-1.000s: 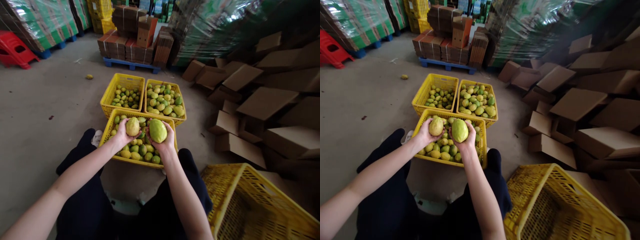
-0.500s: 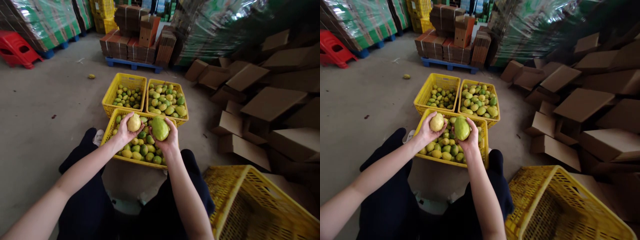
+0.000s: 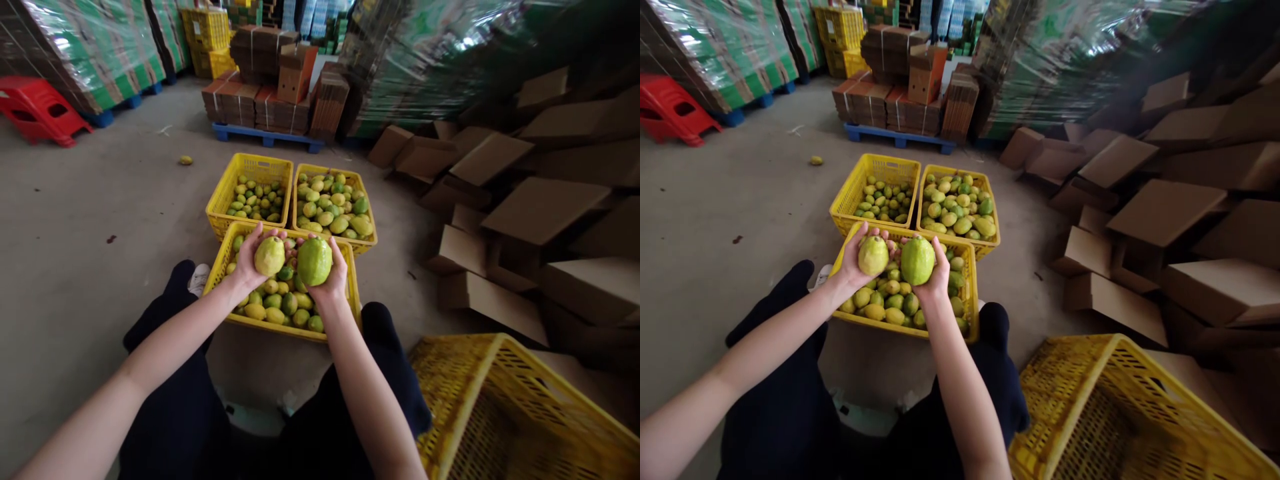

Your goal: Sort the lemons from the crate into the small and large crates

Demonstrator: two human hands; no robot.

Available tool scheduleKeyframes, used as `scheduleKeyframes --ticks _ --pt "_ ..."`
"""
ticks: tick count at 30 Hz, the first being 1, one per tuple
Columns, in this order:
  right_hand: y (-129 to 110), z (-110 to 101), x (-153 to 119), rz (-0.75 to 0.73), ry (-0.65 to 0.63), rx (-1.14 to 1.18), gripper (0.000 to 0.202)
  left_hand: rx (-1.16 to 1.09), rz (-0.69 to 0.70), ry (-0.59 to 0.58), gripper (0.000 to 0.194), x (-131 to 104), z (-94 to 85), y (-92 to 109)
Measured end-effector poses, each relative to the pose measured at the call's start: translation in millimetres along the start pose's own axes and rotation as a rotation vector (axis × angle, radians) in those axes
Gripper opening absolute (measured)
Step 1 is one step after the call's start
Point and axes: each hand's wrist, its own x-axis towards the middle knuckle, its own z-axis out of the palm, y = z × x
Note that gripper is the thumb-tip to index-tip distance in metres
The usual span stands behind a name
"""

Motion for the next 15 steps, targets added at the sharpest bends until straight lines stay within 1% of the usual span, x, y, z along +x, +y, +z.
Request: scheduleKeyframes --ticks 4,7,10,12,15 --pt "1.6 -3.0 0.5 -0.003 -0.043 -0.023 0.027 0.029 -0.009 0.017 0.044 -2.1 0.4 -0.4" --pt "2.3 -6.3 0.8 -0.022 -0.092 0.005 0.028 -0.012 -0.013 0.048 0.035 -0.2 0.7 -1.4" --pt "2.3 -9.1 1.9 -0.024 -0.151 0.057 0.031 -0.097 0.009 0.067 0.025 6.8 -3.3 -3.5" --pt "1.1 -11.3 3.5 0.002 -0.166 0.082 0.035 -0.126 0.026 0.057 0.027 12.4 -7.4 -5.0" --pt "-3.3 -15.2 5.6 0.076 -0.174 0.107 0.038 -0.131 0.034 0.027 0.037 16.6 -10.6 -6.0"
